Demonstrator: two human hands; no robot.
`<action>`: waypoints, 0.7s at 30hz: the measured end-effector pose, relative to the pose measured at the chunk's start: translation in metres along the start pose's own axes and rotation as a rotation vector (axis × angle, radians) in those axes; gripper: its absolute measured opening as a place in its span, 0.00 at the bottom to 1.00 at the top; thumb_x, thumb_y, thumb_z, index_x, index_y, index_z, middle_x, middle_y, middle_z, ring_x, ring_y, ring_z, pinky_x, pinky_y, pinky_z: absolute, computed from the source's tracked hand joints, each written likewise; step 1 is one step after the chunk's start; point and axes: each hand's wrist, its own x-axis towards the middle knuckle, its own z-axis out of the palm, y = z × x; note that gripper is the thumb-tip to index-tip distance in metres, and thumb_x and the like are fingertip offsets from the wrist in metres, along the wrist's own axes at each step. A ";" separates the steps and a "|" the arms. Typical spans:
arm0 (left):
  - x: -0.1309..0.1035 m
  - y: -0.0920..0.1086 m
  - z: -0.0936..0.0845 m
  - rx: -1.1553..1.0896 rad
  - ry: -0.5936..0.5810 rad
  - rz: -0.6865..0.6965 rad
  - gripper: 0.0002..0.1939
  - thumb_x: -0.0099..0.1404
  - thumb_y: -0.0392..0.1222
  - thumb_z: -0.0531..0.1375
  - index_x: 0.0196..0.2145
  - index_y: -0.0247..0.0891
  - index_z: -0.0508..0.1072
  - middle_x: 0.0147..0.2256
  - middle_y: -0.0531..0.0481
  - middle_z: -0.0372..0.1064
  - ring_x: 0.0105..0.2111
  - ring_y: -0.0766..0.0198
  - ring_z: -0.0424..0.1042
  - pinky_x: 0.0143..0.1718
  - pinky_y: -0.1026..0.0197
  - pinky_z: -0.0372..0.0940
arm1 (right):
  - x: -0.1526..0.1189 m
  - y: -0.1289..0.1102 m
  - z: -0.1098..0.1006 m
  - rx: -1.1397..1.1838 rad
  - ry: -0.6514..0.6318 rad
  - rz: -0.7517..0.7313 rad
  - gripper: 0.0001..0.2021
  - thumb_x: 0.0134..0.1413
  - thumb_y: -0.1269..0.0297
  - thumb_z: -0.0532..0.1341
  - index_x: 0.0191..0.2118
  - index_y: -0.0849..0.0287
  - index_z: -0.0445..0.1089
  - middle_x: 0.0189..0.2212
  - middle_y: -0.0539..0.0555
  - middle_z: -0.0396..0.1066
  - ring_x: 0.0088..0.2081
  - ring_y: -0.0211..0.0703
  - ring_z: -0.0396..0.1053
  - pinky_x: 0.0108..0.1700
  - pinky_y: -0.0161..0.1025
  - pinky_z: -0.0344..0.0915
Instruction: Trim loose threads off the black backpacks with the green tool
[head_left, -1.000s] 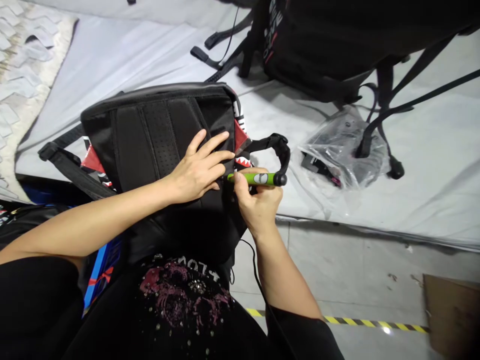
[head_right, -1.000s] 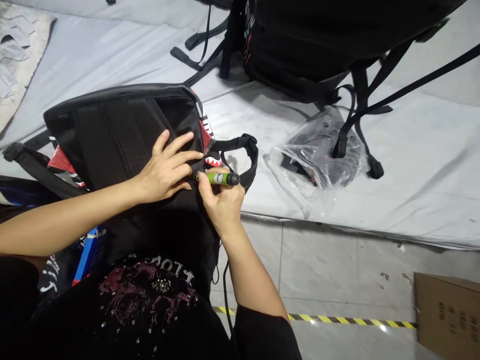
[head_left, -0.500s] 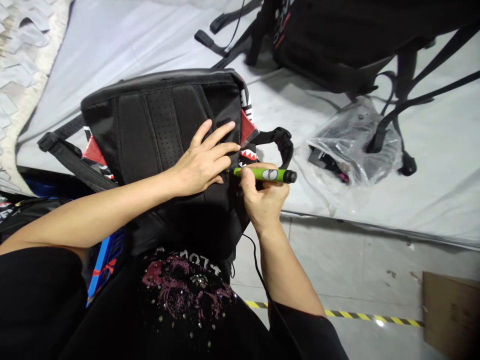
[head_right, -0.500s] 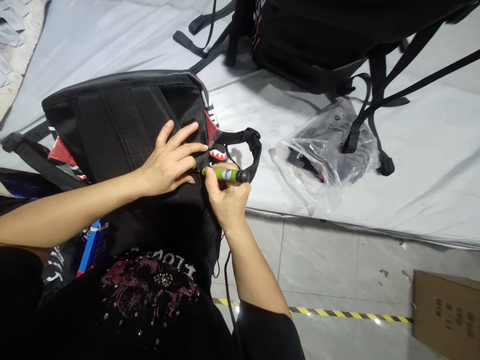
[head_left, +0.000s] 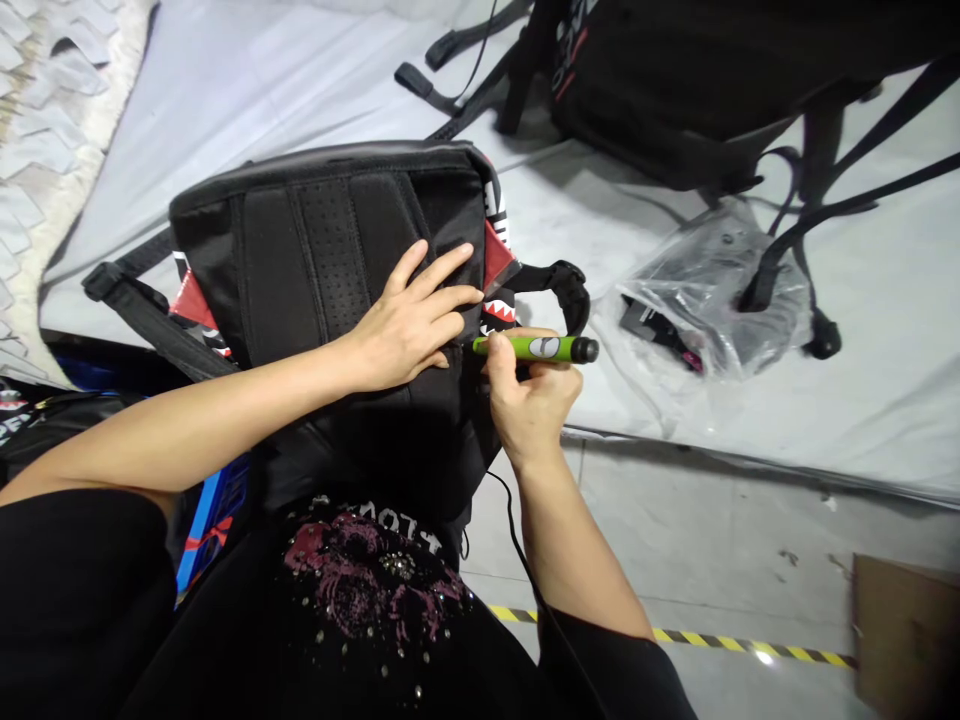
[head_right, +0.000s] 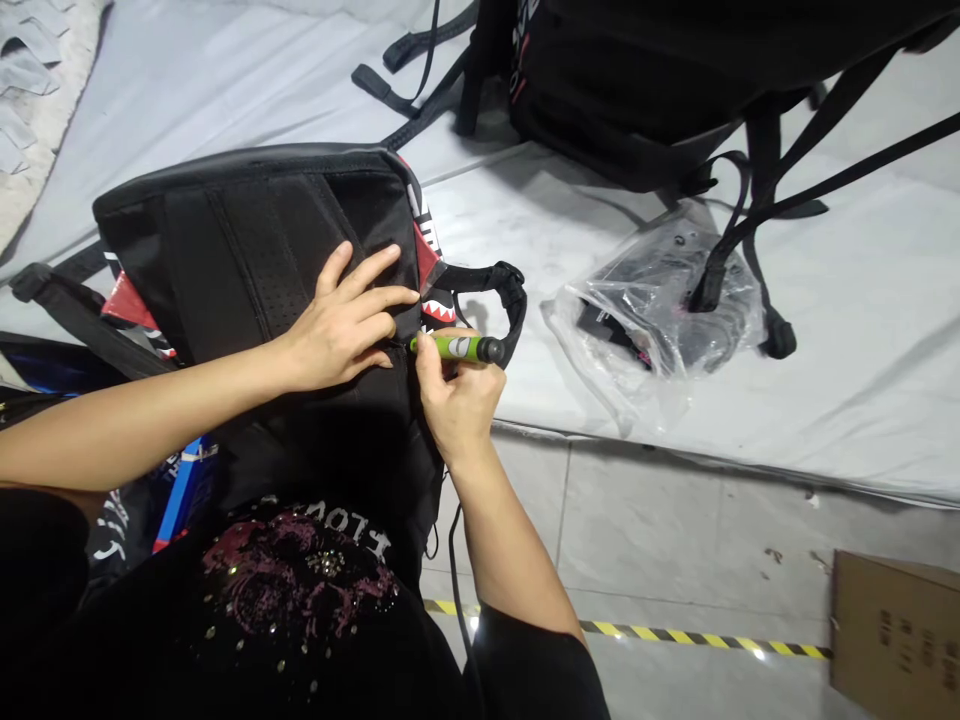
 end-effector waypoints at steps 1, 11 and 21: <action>0.000 0.000 0.000 0.008 -0.004 0.000 0.11 0.67 0.51 0.60 0.35 0.42 0.70 0.60 0.51 0.65 0.72 0.49 0.43 0.72 0.33 0.31 | 0.000 0.000 0.000 0.011 0.003 0.001 0.11 0.64 0.59 0.61 0.32 0.58 0.73 0.31 0.53 0.77 0.30 0.45 0.76 0.37 0.43 0.74; -0.001 -0.001 0.001 0.055 -0.016 0.009 0.11 0.68 0.52 0.60 0.36 0.42 0.70 0.61 0.51 0.64 0.72 0.49 0.42 0.73 0.34 0.29 | -0.001 0.004 0.000 0.028 -0.043 0.043 0.12 0.64 0.55 0.60 0.33 0.57 0.73 0.31 0.53 0.77 0.26 0.42 0.73 0.32 0.41 0.73; -0.002 -0.001 0.002 0.107 -0.019 0.044 0.09 0.68 0.50 0.60 0.38 0.41 0.70 0.62 0.51 0.63 0.72 0.50 0.39 0.73 0.35 0.30 | 0.001 0.001 0.000 0.031 -0.051 0.012 0.11 0.64 0.58 0.60 0.33 0.58 0.73 0.32 0.53 0.77 0.30 0.44 0.76 0.35 0.41 0.74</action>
